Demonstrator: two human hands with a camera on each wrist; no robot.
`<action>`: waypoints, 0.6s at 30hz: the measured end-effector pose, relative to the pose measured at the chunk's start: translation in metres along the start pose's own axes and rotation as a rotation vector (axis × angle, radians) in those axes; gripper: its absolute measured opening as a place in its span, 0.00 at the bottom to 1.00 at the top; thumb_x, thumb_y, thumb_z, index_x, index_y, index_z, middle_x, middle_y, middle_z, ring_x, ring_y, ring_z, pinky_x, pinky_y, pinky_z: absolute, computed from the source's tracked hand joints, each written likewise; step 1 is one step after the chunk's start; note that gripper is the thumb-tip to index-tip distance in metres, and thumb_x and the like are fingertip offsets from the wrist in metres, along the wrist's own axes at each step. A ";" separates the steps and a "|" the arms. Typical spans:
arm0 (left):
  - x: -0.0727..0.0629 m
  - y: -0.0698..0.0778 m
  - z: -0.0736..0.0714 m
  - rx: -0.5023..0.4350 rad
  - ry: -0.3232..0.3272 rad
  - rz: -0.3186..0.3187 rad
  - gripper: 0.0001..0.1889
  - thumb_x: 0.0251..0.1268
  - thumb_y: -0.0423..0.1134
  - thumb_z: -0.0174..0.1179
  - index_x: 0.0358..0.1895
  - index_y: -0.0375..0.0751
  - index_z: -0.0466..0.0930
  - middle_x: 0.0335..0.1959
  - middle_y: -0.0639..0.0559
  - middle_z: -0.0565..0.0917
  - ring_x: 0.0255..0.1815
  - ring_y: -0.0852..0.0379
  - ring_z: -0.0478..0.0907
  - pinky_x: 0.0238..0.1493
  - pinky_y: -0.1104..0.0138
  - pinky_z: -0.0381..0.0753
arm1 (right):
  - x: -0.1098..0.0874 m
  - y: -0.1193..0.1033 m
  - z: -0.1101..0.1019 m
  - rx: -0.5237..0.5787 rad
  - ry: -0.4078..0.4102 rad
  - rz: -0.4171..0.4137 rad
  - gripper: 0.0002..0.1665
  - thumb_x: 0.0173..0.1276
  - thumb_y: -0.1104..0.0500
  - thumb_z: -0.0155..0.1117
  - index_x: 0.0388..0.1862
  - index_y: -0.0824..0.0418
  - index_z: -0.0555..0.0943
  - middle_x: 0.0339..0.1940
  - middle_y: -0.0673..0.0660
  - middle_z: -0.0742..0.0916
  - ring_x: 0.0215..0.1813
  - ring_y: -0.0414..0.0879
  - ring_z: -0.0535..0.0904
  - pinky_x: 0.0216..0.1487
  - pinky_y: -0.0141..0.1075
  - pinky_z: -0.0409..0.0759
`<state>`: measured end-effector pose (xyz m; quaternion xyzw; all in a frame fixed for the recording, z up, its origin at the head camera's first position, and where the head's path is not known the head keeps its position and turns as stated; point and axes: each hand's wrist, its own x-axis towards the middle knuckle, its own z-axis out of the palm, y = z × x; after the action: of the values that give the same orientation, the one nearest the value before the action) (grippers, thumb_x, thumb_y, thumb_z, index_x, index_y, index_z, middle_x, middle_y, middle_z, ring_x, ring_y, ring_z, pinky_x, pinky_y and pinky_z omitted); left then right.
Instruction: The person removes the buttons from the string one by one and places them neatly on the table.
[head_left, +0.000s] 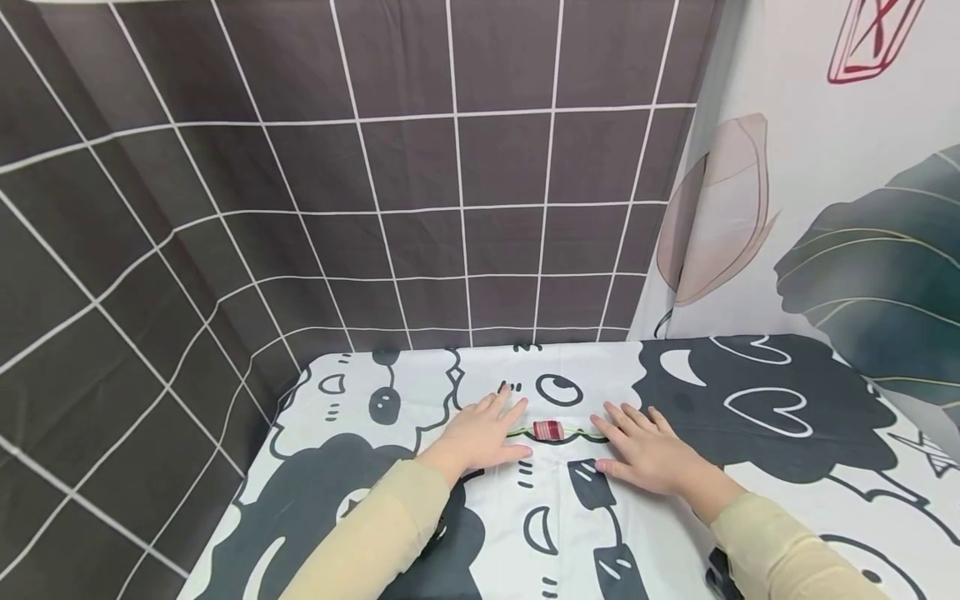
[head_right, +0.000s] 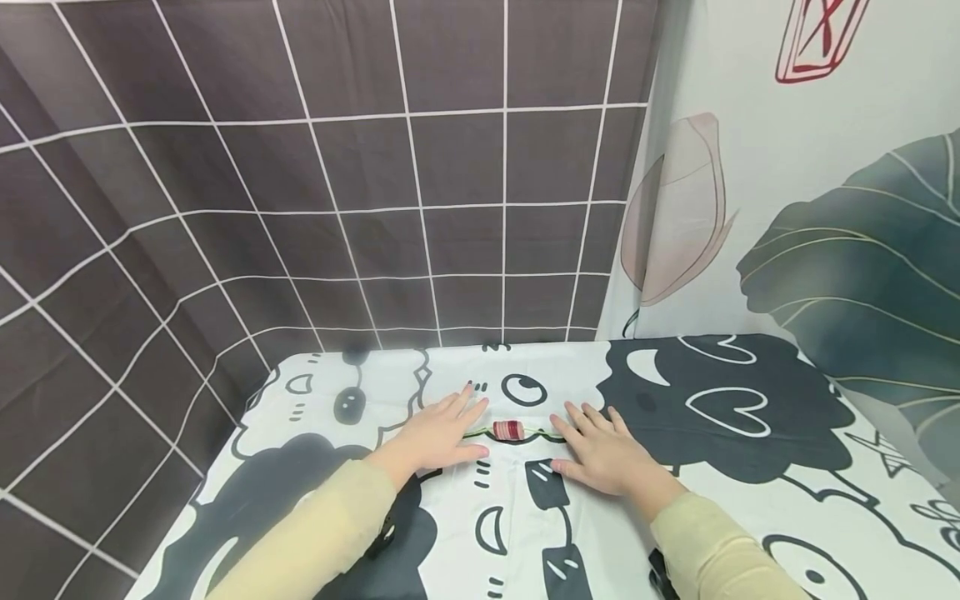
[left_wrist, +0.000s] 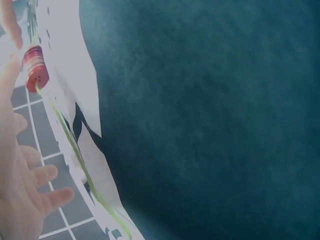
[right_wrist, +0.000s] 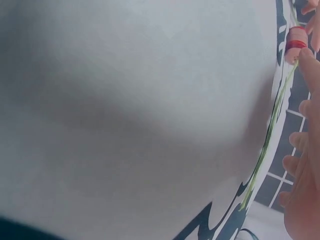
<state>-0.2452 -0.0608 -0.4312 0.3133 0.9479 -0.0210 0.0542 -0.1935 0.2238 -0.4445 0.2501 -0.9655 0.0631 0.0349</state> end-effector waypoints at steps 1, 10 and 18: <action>0.000 0.001 0.000 -0.003 0.000 0.002 0.41 0.63 0.70 0.40 0.75 0.53 0.46 0.75 0.43 0.46 0.72 0.45 0.50 0.64 0.52 0.59 | 0.000 0.000 0.000 -0.002 0.000 0.000 0.41 0.66 0.33 0.48 0.69 0.57 0.65 0.69 0.65 0.66 0.68 0.65 0.59 0.63 0.64 0.48; 0.006 0.005 0.003 -0.005 0.004 0.009 0.41 0.62 0.70 0.40 0.74 0.53 0.47 0.75 0.44 0.47 0.73 0.46 0.49 0.63 0.52 0.61 | 0.004 -0.002 0.003 -0.008 0.011 -0.010 0.41 0.66 0.33 0.49 0.69 0.57 0.65 0.69 0.64 0.67 0.68 0.64 0.60 0.62 0.63 0.51; 0.011 0.010 0.002 0.001 -0.009 0.005 0.42 0.62 0.71 0.40 0.74 0.54 0.47 0.75 0.45 0.47 0.72 0.46 0.50 0.63 0.52 0.61 | 0.008 -0.006 0.004 -0.019 -0.001 -0.006 0.41 0.66 0.33 0.49 0.69 0.58 0.65 0.69 0.63 0.67 0.68 0.63 0.61 0.62 0.63 0.53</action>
<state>-0.2477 -0.0465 -0.4345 0.3158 0.9468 -0.0225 0.0583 -0.1977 0.2141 -0.4466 0.2528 -0.9653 0.0537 0.0368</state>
